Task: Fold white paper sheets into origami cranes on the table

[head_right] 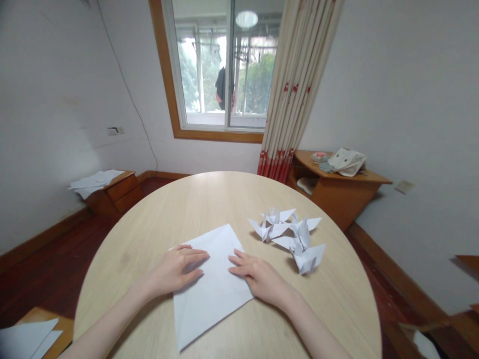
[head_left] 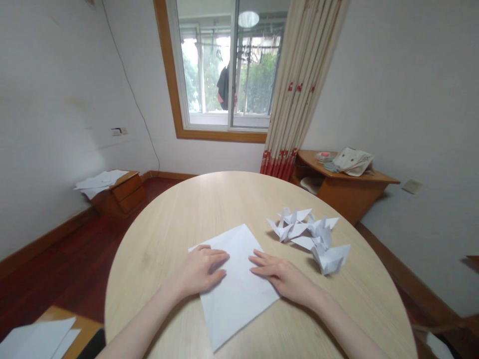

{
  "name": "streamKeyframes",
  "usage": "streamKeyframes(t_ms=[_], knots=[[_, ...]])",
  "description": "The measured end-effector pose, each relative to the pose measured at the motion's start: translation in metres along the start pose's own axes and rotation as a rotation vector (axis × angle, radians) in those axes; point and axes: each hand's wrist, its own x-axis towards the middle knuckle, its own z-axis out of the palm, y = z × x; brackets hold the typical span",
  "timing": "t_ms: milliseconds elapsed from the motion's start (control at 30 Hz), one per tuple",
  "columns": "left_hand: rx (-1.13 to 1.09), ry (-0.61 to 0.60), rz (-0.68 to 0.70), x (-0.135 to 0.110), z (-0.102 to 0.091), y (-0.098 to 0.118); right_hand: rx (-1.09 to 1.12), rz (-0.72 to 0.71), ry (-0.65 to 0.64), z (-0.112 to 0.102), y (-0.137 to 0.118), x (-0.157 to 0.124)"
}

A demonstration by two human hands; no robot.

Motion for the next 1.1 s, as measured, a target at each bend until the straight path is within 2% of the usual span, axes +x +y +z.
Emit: streamKeyframes(t_ms=[167, 267, 533, 733, 933, 1100], knots=[[0.052, -0.153, -0.049, -0.001, 0.0, -0.003, -0.025, -0.026, -0.046, 0.002, -0.009, 0.001], [0.062, -0.198, -0.062, 0.0, 0.003, -0.006, -0.031, -0.019, -0.094, 0.002, -0.013, 0.0], [-0.047, -0.115, -0.098, 0.002, 0.018, -0.023, -0.054, 0.152, -0.228, -0.008, -0.036, -0.003], [-0.022, -0.066, -0.128, 0.005, 0.021, -0.021, -0.078, 0.213, -0.338, -0.007, -0.042, -0.003], [-0.053, 0.057, 0.003, 0.005, 0.013, -0.012, -0.1, 0.167, -0.289, -0.007, -0.042, -0.003], [-0.129, 0.034, 0.019, 0.002, 0.008, 0.0, -0.159, 0.148, -0.243, -0.008, -0.048, -0.002]])
